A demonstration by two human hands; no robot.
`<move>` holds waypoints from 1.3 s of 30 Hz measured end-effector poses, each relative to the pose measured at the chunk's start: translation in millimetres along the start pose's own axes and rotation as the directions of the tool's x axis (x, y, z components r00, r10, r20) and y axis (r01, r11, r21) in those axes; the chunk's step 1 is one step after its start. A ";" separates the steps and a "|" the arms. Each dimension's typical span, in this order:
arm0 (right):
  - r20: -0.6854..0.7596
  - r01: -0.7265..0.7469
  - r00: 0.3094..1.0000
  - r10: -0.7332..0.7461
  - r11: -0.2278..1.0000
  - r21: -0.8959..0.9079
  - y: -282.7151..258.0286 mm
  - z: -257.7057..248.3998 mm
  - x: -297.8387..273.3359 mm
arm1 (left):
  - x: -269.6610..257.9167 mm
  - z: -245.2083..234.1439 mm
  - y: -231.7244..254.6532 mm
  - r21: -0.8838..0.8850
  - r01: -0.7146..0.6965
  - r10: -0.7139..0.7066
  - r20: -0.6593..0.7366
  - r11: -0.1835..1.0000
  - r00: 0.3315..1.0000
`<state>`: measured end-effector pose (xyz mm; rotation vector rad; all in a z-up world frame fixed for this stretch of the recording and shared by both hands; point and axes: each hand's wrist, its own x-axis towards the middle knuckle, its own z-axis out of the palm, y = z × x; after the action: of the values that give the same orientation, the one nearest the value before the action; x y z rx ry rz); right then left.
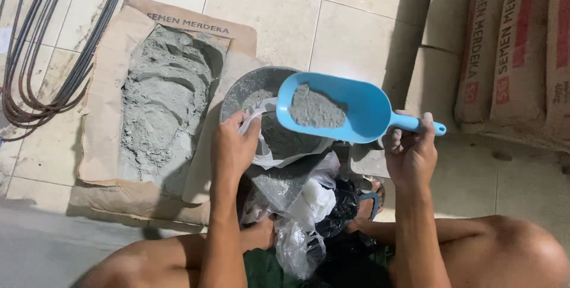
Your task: Scooping cement powder from a large bag into a smaller plastic bag using a hand scoop
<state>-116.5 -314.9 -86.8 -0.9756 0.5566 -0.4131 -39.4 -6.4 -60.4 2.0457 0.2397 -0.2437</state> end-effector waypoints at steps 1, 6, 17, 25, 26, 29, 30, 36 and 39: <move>0.000 -0.001 1.000 0.001 1.000 0.001 -1.8 -1.3 -0.2 | -0.2 1.0 -2.0 0.001 0.000 0.000 -0.001 1.000 1.000; 0.077 0.087 0.994 -0.079 0.990 -0.114 -5.0 -8.3 1.9 | -4.9 -1.0 -0.9 -0.086 -0.013 0.014 0.009 0.996 1.000; 0.093 0.082 0.993 -0.075 0.994 -0.076 6.8 -4.6 20.9 | -28.3 10.3 1.4 0.134 -0.159 0.180 -0.159 0.978 0.971; 0.246 0.013 0.969 -0.016 1.000 0.014 -2.6 42.6 66.9 | -77.5 74.0 19.9 0.269 -0.186 0.030 0.495 0.945 0.868; 0.176 0.016 0.984 -0.004 0.998 -0.066 2.5 47.0 76.0 | -73.5 84.9 13.8 0.299 -0.171 0.006 0.482 0.939 0.876; 0.136 0.017 0.991 0.002 0.989 -0.145 12.3 52.2 93.1 | -63.8 104.0 4.5 0.321 -0.177 0.023 0.429 0.930 0.903; 0.158 0.028 0.987 -0.004 0.988 -0.150 13.5 51.3 97.7 | -60.6 109.3 3.5 0.309 -0.205 0.069 0.398 0.929 0.915; 0.194 0.119 0.978 -0.081 0.973 -0.195 17.1 51.6 78.9 | -52.3 132.9 -27.0 0.309 -0.267 0.163 0.325 0.913 0.932; 0.222 0.099 0.973 -0.061 0.982 -0.163 23.5 43.7 76.7 | -56.2 131.1 -24.7 0.255 -0.293 0.209 0.310 0.922 0.928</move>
<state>-27.5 -317.5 -107.3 -1.1972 0.3595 -0.3288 -109.4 -114.6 -126.5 2.2811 -0.2523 -0.4212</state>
